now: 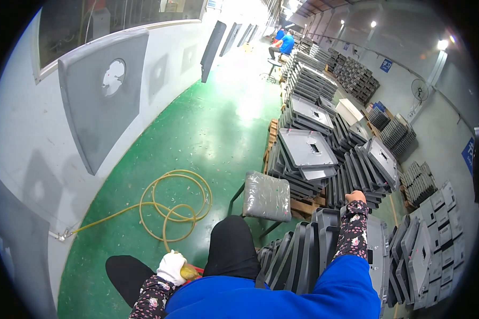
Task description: Using a brush and cloth to clean debris off stacked metal panels.
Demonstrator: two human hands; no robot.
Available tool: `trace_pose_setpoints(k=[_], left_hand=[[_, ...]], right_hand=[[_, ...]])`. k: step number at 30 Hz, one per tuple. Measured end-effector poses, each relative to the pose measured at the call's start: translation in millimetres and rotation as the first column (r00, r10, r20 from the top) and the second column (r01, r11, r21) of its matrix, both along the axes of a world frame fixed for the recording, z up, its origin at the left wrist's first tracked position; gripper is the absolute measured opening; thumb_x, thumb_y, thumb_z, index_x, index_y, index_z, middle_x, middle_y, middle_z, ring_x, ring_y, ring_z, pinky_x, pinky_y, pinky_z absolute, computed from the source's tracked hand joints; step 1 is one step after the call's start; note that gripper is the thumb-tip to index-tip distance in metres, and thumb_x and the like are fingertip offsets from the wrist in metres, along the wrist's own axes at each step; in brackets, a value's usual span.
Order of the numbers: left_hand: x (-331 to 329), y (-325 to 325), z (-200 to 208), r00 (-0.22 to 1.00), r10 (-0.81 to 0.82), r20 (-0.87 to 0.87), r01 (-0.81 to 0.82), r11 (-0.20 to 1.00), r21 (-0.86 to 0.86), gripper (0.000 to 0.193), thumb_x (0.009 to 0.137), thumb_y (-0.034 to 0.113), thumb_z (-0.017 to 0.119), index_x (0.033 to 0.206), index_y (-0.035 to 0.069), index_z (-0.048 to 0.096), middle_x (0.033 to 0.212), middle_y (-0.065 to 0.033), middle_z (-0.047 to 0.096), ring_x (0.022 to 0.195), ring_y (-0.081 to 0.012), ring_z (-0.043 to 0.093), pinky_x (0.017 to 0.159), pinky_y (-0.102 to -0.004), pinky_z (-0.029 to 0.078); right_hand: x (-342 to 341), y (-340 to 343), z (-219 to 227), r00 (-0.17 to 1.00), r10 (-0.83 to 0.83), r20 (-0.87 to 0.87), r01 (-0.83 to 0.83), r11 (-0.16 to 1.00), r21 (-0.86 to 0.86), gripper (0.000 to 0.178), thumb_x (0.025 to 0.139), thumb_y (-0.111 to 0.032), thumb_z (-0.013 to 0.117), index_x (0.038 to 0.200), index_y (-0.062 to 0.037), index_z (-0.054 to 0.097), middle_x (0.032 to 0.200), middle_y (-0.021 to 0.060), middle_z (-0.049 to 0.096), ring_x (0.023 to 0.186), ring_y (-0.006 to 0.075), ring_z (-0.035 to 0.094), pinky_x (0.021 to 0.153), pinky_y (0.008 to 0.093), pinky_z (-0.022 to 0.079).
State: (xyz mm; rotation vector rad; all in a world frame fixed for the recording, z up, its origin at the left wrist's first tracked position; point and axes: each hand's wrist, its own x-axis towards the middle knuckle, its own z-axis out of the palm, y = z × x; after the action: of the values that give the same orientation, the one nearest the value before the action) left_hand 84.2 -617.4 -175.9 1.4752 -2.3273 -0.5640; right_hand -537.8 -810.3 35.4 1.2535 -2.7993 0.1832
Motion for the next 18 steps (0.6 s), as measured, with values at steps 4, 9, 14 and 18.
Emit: trace_pose_setpoints(k=[4,9,14,18], left_hand=[[-0.6,0.7,1.8,1.0,0.008,-0.023,-0.008,1.0,-0.011,0.03,0.054,0.032,0.076,0.067,0.009,0.063,0.071,-0.0149,0.06,0.076,-0.035,0.061,0.084,-0.0446,0.048],[0.1,-1.0,-2.6,0.999,-0.002,0.037,0.002,1.0,0.017,0.032,0.053,0.035,0.076,0.067,0.009,0.063,0.072,-0.0143,0.06,0.076,-0.0342,0.061,0.081,-0.0439,0.048],[-0.6,1.4,1.4,1.0,0.014,-0.027,-0.015,0.998,-0.062,0.034,0.053,0.036,0.076,0.066,0.009,0.063,0.071,-0.0135,0.06,0.076,-0.0335,0.061,0.08,-0.0428,0.048],[-4.3,8.6,19.4,0.993,0.106,0.045,-0.106,0.994,0.008,0.032,0.053,0.034,0.076,0.066,0.008,0.063,0.071,-0.0137,0.059,0.076,-0.0334,0.06,0.08,-0.0424,0.047]], right_hand=[[-7.4,-2.2,-1.7,1.0,0.01,-0.011,-0.01,0.999,0.044,0.035,0.071,-0.025,0.067,0.099,-0.0053,0.07,0.11,0.0162,0.065,0.106,0.0299,0.061,0.093,0.0383,0.047],[23.7,-24.0,25.7,0.96,0.21,-0.183,-0.156,0.949,0.274,0.044,0.077,-0.036,0.066,0.107,-0.0044,0.065,0.114,0.018,0.063,0.108,0.0308,0.06,0.093,0.0406,0.047],[208.8,-30.9,40.6,0.621,0.766,-0.168,-0.719,0.641,0.267,0.036,0.076,-0.04,0.064,0.09,-0.007,0.067,0.093,0.0157,0.068,0.087,0.0322,0.066,0.078,0.0438,0.052],[371.6,34.2,-4.6,0.135,0.986,0.096,-0.932,0.093,0.351,0.05,0.074,-0.051,0.066,0.098,-0.0072,0.068,0.096,0.0138,0.067,0.097,0.0306,0.062,0.085,0.043,0.047]])
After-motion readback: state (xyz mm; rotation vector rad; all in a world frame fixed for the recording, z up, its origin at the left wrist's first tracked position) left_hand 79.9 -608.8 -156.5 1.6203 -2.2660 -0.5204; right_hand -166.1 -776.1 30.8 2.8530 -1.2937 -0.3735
